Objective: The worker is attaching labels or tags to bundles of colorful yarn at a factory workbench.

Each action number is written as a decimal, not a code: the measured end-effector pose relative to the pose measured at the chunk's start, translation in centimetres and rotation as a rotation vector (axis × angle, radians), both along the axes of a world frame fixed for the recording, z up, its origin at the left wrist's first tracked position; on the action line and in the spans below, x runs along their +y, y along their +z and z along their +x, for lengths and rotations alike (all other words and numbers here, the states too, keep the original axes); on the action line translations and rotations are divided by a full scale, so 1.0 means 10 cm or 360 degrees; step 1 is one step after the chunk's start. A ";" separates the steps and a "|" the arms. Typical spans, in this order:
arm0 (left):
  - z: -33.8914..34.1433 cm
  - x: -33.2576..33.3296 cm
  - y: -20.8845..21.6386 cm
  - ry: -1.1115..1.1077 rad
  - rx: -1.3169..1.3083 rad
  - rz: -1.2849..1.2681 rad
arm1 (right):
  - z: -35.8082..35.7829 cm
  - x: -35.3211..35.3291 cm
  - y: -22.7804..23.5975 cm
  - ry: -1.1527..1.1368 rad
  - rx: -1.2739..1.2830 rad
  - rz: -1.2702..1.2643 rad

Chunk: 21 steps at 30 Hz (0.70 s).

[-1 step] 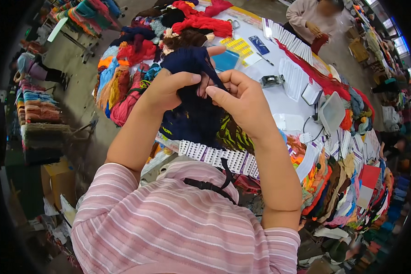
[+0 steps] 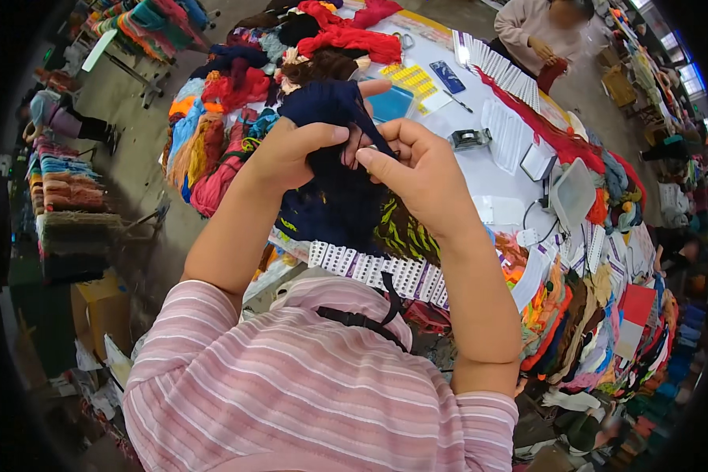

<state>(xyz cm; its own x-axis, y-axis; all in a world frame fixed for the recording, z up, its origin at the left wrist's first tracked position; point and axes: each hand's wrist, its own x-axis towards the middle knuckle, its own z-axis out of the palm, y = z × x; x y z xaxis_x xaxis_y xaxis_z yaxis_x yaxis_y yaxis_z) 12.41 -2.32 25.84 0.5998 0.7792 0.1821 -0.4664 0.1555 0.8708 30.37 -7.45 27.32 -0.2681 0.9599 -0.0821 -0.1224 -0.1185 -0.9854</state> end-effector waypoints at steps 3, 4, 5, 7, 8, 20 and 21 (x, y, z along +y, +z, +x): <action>0.02 0.04 -0.02 0.0023 0.0043 0.0052 | -0.02 0.06 0.07 -0.0021 0.0000 -0.0023; 0.04 0.04 -0.01 0.0052 0.0091 0.0089 | -0.01 0.08 0.06 -0.0025 0.0001 -0.0027; 0.05 0.03 -0.01 0.0080 0.0140 0.0128 | 0.00 0.10 0.03 -0.0016 -0.0022 -0.0039; 0.06 0.02 0.01 0.0048 0.0126 0.0085 | 0.01 0.10 0.01 -0.0009 -0.0039 -0.0052; 0.06 0.02 0.01 0.0019 0.0110 0.0045 | 0.02 0.09 0.01 -0.0021 -0.0003 -0.0044; -0.62 0.36 -0.52 -0.0487 0.0237 0.0008 | 1.24 -0.11 -0.49 -0.0164 0.1123 -0.0169; -0.83 0.39 -0.64 -0.0347 0.0133 -0.0334 | 1.64 -0.19 -0.63 -0.0222 0.1227 -0.0147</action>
<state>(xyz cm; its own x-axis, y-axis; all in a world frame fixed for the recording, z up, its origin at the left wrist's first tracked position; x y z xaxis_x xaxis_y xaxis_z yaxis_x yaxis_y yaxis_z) 4.09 1.57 19.49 0.7628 0.6461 -0.0263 -0.3304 0.4244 0.8430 46.75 -9.36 20.99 -0.1595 0.9872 -0.0033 -0.7869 -0.1291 -0.6035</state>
